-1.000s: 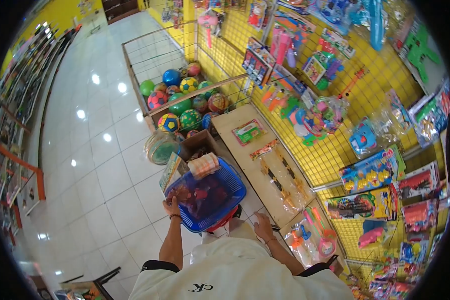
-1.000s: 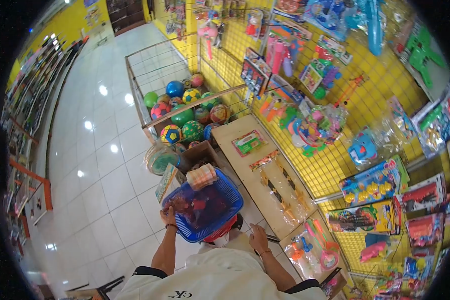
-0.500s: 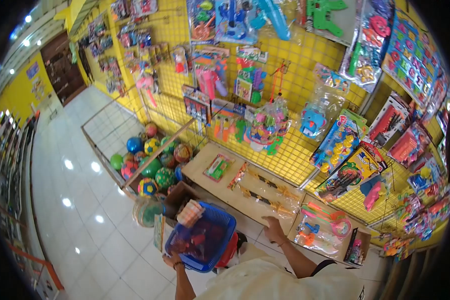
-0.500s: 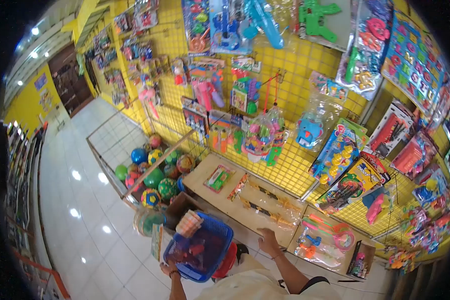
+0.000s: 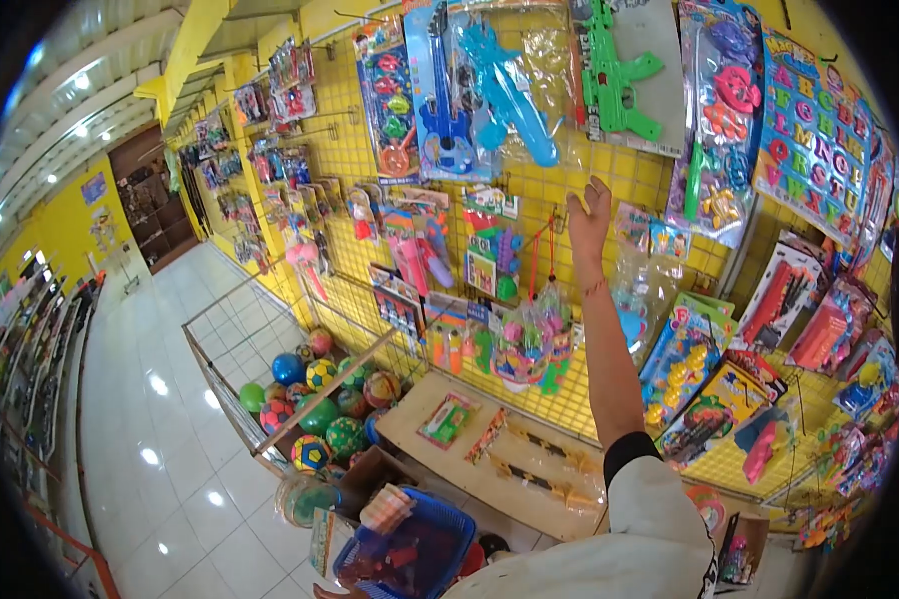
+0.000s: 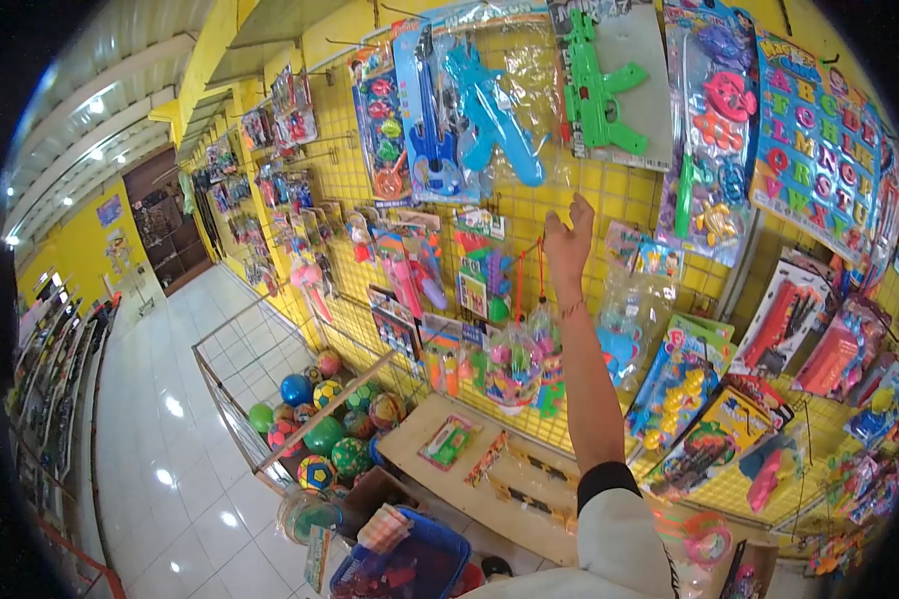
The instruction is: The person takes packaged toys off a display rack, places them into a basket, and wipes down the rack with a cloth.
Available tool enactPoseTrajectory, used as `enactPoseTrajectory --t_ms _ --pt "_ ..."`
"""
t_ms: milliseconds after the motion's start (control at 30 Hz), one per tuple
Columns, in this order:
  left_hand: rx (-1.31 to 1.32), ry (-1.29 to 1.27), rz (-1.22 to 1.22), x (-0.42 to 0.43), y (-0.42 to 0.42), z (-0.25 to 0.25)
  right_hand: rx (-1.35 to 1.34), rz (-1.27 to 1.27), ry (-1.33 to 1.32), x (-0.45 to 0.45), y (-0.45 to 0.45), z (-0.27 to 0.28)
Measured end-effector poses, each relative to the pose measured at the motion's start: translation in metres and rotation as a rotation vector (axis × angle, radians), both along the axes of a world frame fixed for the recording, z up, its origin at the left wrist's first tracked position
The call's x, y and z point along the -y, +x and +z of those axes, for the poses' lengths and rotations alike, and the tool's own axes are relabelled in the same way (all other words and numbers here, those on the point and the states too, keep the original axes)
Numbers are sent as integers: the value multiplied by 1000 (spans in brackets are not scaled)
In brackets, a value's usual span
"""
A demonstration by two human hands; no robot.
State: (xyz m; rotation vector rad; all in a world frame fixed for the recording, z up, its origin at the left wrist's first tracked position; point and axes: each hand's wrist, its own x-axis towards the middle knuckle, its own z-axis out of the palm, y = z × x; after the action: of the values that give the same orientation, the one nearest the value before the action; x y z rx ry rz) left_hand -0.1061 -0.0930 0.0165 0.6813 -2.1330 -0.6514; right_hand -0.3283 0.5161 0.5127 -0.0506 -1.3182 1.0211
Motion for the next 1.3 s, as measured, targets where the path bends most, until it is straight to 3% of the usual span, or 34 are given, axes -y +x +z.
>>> enactPoseTrajectory --t_ms 33,100,200,333,400,500,633,733,1000,1100,1133,1200,1300 --pt "17 106 -74 -13 4 13 -11 8 6 -17 -21 14" --pt "-48 167 -65 -48 1 36 99 84 -428 -39 -51 33" --pt "-170 290 -58 -72 -9 45 60 336 -519 -22 -44 52" --pt "151 365 -163 -87 -4 42 -42 551 -559 -36 -70 35" --pt "315 393 -229 -90 -1 43 -30 816 -438 -46 -77 24" --pt "305 451 -255 -110 9 104 -7 929 -385 -27 -70 30" --pt "219 274 -329 -90 3 49 -45 919 -296 6 -51 46" --pt "20 551 -367 -74 -3 6 -117 950 -194 25 -40 51" --pt "-35 976 -438 -38 -12 -48 -80 970 -80 70 -18 63" --pt "145 623 -491 -37 4 30 -92 1026 -60 92 -8 69" --pt "145 625 -487 -38 6 32 -89 1030 -60 98 -5 70" --pt "-115 585 -483 -40 9 32 -99 1083 -31 111 1 75" --pt "-138 474 -500 -33 15 34 -102 1128 14 131 12 83"
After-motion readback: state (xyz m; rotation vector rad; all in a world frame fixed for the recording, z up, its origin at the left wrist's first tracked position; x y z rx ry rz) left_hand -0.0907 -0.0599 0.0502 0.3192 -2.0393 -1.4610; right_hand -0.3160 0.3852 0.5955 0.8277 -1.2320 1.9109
